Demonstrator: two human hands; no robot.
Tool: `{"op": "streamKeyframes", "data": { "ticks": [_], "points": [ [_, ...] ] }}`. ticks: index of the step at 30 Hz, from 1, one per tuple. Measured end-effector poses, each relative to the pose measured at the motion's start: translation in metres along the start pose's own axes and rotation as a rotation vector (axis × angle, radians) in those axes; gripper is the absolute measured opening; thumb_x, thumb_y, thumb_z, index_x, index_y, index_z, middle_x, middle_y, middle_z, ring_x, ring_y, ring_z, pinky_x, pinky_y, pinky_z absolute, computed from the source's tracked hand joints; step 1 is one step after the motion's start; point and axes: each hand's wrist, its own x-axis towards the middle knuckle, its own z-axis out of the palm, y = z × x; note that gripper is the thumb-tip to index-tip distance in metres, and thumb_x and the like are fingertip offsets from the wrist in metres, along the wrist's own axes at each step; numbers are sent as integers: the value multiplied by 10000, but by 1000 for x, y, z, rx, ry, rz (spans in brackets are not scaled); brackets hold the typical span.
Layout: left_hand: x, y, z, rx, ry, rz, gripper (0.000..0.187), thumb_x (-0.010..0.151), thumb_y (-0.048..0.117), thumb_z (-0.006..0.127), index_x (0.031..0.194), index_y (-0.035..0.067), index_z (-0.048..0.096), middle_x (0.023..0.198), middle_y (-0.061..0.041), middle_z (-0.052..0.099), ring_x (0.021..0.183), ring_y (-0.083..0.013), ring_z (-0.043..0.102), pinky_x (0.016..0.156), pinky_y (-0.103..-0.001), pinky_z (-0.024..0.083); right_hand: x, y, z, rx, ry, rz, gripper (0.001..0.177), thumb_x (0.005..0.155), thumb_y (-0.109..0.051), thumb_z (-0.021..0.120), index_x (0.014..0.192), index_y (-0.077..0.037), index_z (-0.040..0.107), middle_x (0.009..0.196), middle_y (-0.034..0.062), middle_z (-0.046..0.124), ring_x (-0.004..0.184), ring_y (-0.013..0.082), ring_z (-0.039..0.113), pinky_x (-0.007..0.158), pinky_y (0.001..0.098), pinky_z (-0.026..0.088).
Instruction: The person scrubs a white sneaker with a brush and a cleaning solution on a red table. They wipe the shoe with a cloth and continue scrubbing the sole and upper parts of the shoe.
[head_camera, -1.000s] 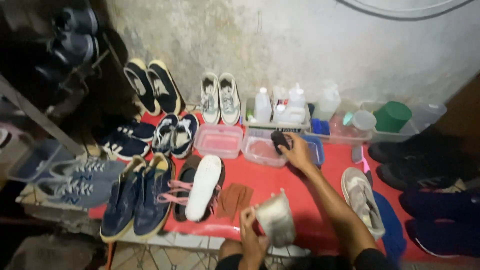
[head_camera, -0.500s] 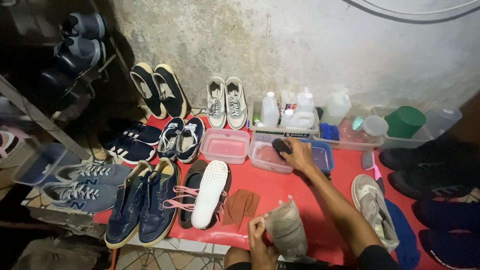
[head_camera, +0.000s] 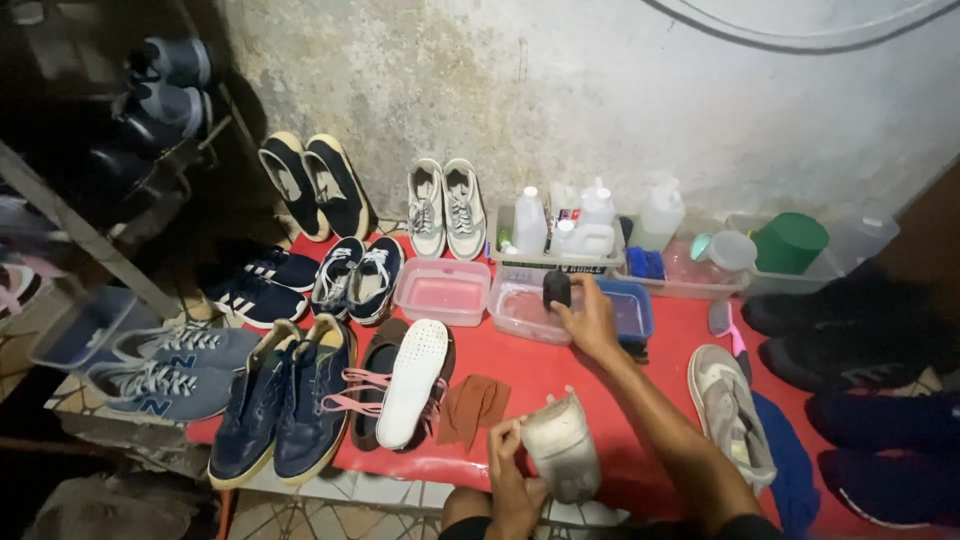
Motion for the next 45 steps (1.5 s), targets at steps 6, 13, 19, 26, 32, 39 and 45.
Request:
{"op": "streamKeyframes", "data": {
  "ticks": [6,13,19,26,32,39,45],
  "points": [
    [30,12,4,40,-78,-67,929,647,43,802,1484,75,399,1326,-171,507,1150,-338,576,962,-438,500,-11,12,-30,825,-53,180,575,883,34,733,1349,-56,410,1021,111,618,781,114,616,674,202,497],
    [58,24,17,72,-77,-70,940,630,158,909,1431,40,431,1229,-149,533,1075,-317,592,906,-425,521,-63,-69,-129,435,-17,-4,495,895,-15,695,1336,-25,470,1182,146,607,719,109,573,659,232,489],
    [71,40,29,95,-113,-31,884,613,35,948,1366,-12,488,1134,-199,554,1072,-462,572,886,-556,486,-95,-88,-157,706,-146,65,468,918,46,612,1332,-54,417,1334,124,529,966,217,713,877,354,638],
    [70,31,39,179,-144,-22,958,547,53,959,1390,12,505,1144,-165,532,1072,-434,566,900,-542,492,-107,-76,-158,608,-203,57,309,966,-234,662,1159,-84,474,1419,126,538,1036,203,644,857,332,555],
    [69,35,37,180,-148,-20,942,557,42,955,1379,7,496,1143,-174,524,1080,-444,562,898,-548,491,-111,-95,-162,562,-189,25,253,989,-130,611,1211,-72,504,1539,140,442,1186,237,552,954,356,527],
    [72,37,35,166,-151,3,944,554,34,959,1374,2,493,1127,-172,515,1070,-438,566,892,-537,501,-114,-86,-157,640,-177,108,832,844,63,704,1582,-82,348,1503,166,458,1245,236,566,1090,384,492],
    [70,25,34,133,-192,-22,942,590,55,958,1398,19,475,1157,-165,507,1081,-414,554,908,-523,501,-109,-100,-176,461,-260,28,680,844,46,745,1483,-80,551,1379,172,577,1297,324,580,1101,475,473]
  ]
}}
